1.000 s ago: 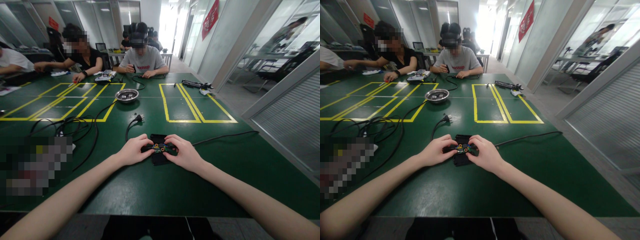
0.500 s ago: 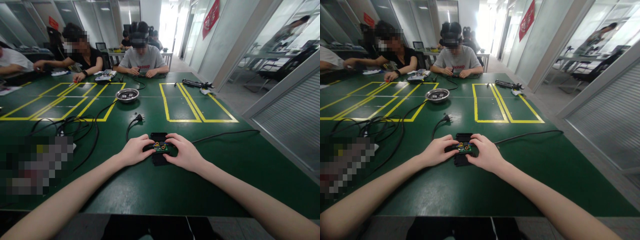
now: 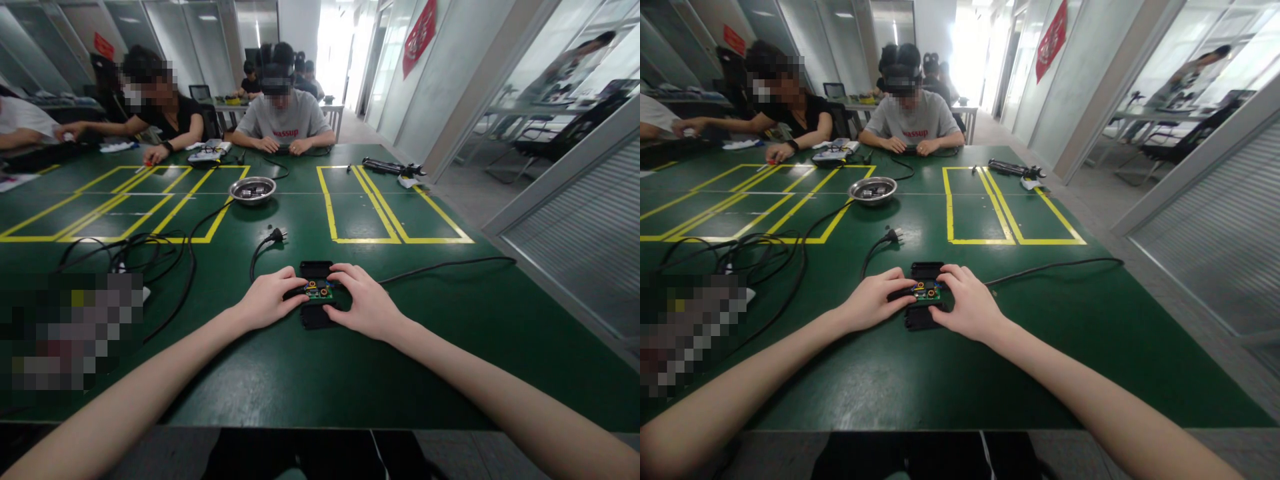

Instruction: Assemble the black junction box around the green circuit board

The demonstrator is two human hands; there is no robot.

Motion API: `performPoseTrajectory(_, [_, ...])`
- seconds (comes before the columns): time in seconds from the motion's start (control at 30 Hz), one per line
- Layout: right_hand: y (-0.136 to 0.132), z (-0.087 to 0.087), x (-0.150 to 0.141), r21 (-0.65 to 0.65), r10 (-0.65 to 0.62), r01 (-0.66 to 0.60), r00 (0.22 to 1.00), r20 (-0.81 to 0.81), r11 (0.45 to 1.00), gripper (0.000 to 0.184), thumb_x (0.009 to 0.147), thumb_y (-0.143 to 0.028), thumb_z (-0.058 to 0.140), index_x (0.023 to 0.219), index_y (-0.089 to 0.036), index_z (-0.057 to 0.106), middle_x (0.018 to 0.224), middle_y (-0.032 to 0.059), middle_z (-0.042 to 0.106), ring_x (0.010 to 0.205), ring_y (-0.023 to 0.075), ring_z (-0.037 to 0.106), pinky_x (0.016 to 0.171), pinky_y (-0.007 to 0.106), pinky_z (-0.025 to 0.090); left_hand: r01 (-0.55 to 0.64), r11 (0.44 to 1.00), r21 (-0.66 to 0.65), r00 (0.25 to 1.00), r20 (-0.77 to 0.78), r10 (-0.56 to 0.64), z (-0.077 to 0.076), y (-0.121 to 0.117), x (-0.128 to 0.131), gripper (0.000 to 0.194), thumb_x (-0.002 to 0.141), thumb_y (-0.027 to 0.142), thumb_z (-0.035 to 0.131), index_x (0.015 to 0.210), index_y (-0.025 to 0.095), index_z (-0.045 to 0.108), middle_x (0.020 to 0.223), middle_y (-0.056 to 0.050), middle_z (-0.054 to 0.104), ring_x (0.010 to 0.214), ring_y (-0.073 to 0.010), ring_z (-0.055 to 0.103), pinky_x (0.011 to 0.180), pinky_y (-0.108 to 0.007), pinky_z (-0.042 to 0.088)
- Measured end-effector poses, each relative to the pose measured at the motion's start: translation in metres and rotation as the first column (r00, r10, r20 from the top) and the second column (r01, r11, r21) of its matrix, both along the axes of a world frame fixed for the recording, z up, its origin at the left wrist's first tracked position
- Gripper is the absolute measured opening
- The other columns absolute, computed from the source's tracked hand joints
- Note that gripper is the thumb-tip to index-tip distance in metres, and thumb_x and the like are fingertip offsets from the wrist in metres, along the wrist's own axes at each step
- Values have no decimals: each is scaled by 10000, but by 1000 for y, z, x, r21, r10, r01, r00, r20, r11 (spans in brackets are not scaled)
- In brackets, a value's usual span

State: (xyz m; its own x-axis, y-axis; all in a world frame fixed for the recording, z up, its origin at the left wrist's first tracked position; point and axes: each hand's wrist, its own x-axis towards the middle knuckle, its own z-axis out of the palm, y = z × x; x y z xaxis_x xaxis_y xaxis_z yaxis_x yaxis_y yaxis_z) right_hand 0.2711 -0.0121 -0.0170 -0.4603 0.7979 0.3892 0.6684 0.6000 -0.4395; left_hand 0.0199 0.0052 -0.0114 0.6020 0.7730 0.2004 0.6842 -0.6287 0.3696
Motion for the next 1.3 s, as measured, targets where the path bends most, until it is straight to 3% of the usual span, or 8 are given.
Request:
performPoseTrajectory(0.4, [-2, 3, 2, -3, 22, -23, 998, -51, 1000, 335, 828, -288, 723, 1131, -225, 592, 1336, 140, 619, 1229, 314, 615, 1011, 483, 553, -3, 1000, 10, 1000, 26, 3, 0, 2, -2, 279, 1004, 379, 638, 1205, 217, 743, 947, -29, 640, 808, -170, 669, 755, -272, 520])
performPoseTrajectory(0.47, [1, 4, 7, -17, 15, -16, 997, -70, 1000, 285, 860, -272, 675, 1125, -220, 584, 1286, 129, 632, 1160, 283, 642, 952, 433, 565, -11, 1000, 11, 1000, 24, 11, 0, 3, -3, 289, 999, 393, 647, 1200, 210, 746, 936, -28, 639, 799, -169, 666, 743, -268, 515])
performPoseTrajectory(0.6, [12, 6, 21, -54, 14, -14, 1000, 8, 998, 58, 932, -244, 568, 948, -218, 617, 931, 56, 674, 836, 211, 652, 738, 344, 536, -7, 1000, 2, 999, 51, 7, 3, 4, -7, 249, 1005, 388, 633, 1123, 211, 763, 901, -20, 637, 769, -154, 652, 711, -252, 495])
performPoseTrajectory(0.73, [19, 9, 32, -28, 38, -36, 998, 52, 999, 237, 987, -280, 514, 789, -218, 627, 779, 44, 669, 725, 196, 619, 670, 324, 484, 41, 999, 1, 992, 123, -41, 9, 4, -14, 228, 997, 371, 622, 1061, 193, 749, 878, -27, 659, 769, -153, 652, 693, -243, 478])
performPoseTrajectory(0.8, [19, 12, 34, 0, 46, -46, 998, 36, 999, 283, 1000, -280, 487, 765, -218, 632, 757, 46, 675, 698, 193, 613, 659, 324, 471, 38, 999, 32, 986, 160, -42, 12, 3, -16, 238, 977, 382, 627, 916, 172, 720, 796, -14, 647, 691, -133, 611, 644, -231, 443])
performPoseTrajectory(1.0, [13, 22, 36, 117, 119, -118, 993, -1, 986, 366, 1022, -275, 452, 696, -222, 608, 651, 35, 611, 609, 170, 566, 602, 314, 422, 46, 991, 128, 980, 186, -70, 22, -1, -19, 469, 1029, 333, 459, 586, 177, 455, 527, 50, 417, 477, -79, 366, 524, -238, 267])
performPoseTrajectory(1.17, [9, 23, 36, 121, 265, -268, 963, 39, 956, 346, 1005, -241, 460, 698, -219, 619, 624, 20, 603, 581, 153, 543, 577, 291, 401, 175, 984, -11, 978, 113, -173, 28, -8, -18, 472, 1005, 282, 437, 550, 192, 352, 490, 58, 335, 445, -81, 317, 502, -248, 263])
performPoseTrajectory(1.3, [10, 19, 34, 90, 288, -294, 955, 68, 952, 340, 998, -230, 466, 688, -217, 605, 620, 15, 614, 581, 147, 551, 569, 283, 393, 180, 980, -84, 982, 78, -174, 25, -8, -17, 460, 990, 278, 444, 547, 193, 354, 487, 55, 343, 443, -85, 331, 503, -251, 269])
